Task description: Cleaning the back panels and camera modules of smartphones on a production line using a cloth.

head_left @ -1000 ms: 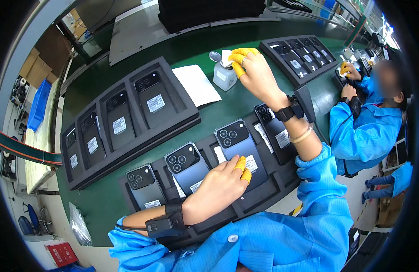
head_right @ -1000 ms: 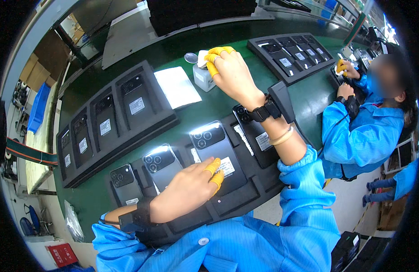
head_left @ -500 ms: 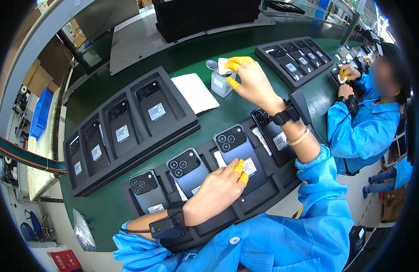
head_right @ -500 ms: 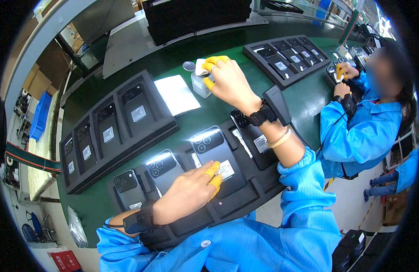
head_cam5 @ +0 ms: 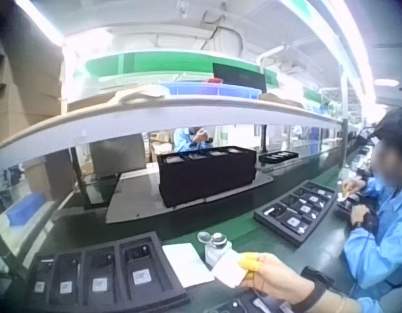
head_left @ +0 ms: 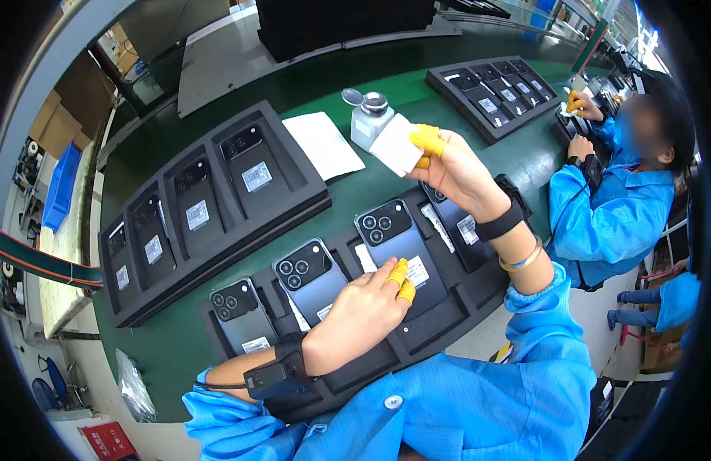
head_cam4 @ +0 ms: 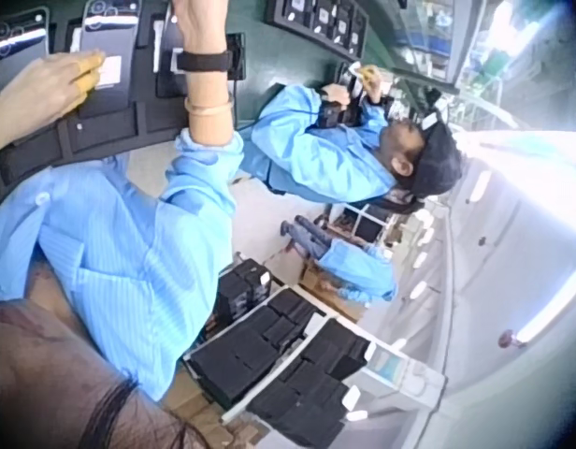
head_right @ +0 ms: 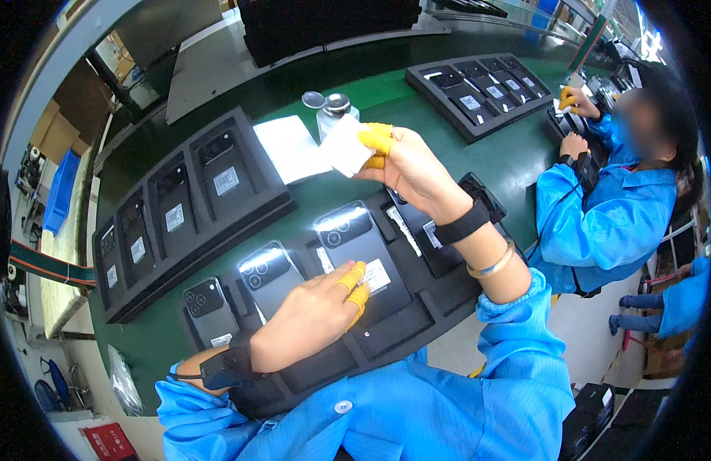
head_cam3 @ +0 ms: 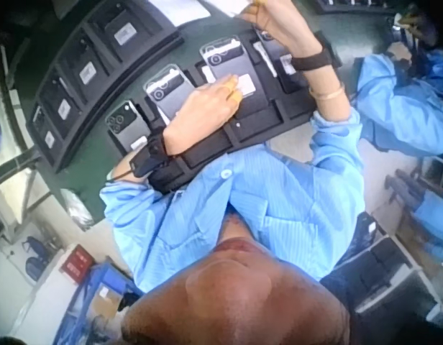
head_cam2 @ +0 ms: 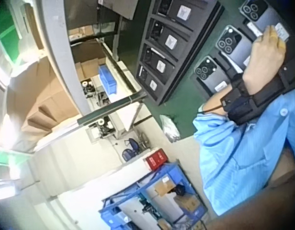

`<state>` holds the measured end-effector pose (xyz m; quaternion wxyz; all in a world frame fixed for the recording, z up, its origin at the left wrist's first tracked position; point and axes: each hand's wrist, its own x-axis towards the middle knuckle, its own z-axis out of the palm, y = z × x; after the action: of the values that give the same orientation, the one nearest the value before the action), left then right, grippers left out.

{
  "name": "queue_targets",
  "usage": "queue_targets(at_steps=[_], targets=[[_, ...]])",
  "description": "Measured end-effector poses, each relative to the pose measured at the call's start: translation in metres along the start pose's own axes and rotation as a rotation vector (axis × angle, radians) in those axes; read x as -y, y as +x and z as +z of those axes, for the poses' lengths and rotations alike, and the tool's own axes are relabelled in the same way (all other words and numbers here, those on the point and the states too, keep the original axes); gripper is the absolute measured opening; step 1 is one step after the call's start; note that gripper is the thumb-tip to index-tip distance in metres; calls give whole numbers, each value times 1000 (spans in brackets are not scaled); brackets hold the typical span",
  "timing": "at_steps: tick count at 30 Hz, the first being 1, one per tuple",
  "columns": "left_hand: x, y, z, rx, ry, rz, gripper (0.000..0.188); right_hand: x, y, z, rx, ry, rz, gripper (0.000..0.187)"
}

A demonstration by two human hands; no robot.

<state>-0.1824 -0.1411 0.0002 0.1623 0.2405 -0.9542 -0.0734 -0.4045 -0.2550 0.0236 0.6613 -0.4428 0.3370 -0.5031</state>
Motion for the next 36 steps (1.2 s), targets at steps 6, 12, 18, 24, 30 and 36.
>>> queue_targets(at_steps=[6,12,18,24,30,36], targets=[[-4,-2,1,3,-14,-17,25,-10,-18,-1,48,5,2,37],[-8,-4,-2,34,-32,-24,31,-13,-26,1,6,-75,21,35],[-11,-5,-4,52,62,-23,38,-11,-30,2,-126,-489,-126,29],[-6,-2,-7,43,-54,-48,32,-10,-32,17,-100,-1297,-523,21],[-6,-4,-7,77,-55,-25,33,-23,-31,11,197,-1407,-563,23],[-8,-3,-10,102,-54,-36,37,-20,-31,6,260,-1372,-550,24]])
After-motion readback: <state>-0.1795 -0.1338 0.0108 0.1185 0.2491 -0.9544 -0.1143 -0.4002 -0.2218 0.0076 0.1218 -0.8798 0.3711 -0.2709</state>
